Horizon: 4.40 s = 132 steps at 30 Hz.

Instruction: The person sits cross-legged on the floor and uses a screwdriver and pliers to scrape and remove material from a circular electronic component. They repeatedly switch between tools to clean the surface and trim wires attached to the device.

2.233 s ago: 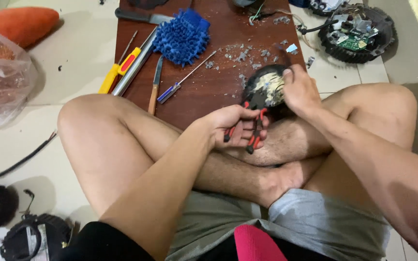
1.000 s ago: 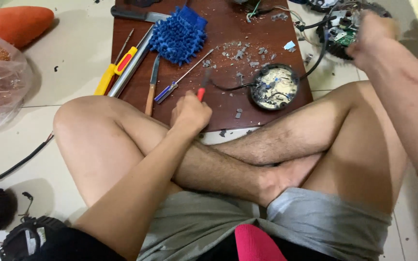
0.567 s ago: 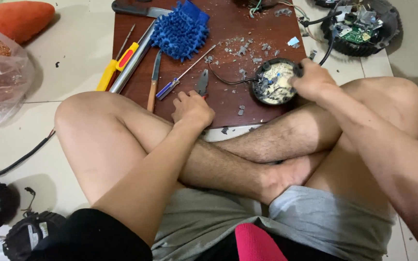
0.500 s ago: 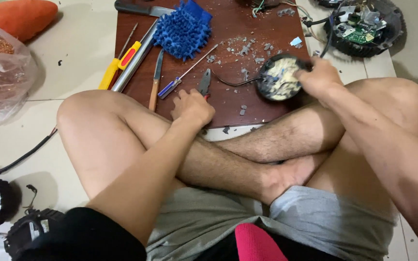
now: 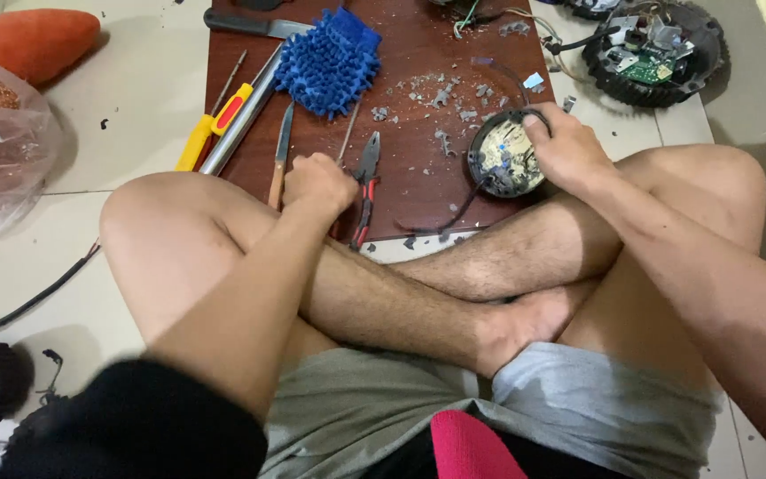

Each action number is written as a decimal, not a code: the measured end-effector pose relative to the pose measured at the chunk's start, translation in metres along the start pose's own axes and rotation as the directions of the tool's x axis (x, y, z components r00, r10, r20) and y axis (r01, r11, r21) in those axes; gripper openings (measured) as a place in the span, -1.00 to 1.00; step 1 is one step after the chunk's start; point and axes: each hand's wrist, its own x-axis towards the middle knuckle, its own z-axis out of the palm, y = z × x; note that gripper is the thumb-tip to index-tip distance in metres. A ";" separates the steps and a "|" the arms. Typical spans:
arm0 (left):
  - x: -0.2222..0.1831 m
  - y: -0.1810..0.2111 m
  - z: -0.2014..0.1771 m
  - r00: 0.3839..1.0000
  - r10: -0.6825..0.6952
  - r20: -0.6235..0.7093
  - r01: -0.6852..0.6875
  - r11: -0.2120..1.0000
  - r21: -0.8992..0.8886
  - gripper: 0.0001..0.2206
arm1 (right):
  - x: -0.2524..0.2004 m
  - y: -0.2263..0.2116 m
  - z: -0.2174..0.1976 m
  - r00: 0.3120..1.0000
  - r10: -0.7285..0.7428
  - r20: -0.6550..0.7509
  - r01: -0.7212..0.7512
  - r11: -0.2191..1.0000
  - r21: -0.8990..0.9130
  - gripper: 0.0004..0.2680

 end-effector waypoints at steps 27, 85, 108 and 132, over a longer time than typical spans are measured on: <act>-0.183 0.040 -0.033 0.884 0.452 0.118 -0.442 0.892 -0.097 -0.72 | -0.005 -0.007 0.018 0.991 -0.116 -0.066 0.109 0.989 -0.105 -0.68; -0.204 0.187 -0.008 0.796 0.562 0.224 -0.545 0.827 -0.137 -0.68 | -0.001 -0.005 0.011 0.985 0.033 -0.168 -0.044 0.997 -0.060 -0.64; -0.148 0.057 -0.032 0.858 0.513 0.020 -0.509 0.856 -0.095 -0.75 | -0.027 -0.045 0.008 0.992 0.069 -0.108 -0.059 0.993 0.097 -0.71; -0.113 0.022 -0.035 0.770 0.399 0.498 0.092 0.703 -0.705 -0.61 | 0.010 -0.010 0.010 0.971 0.177 0.159 -0.222 0.917 0.332 -0.73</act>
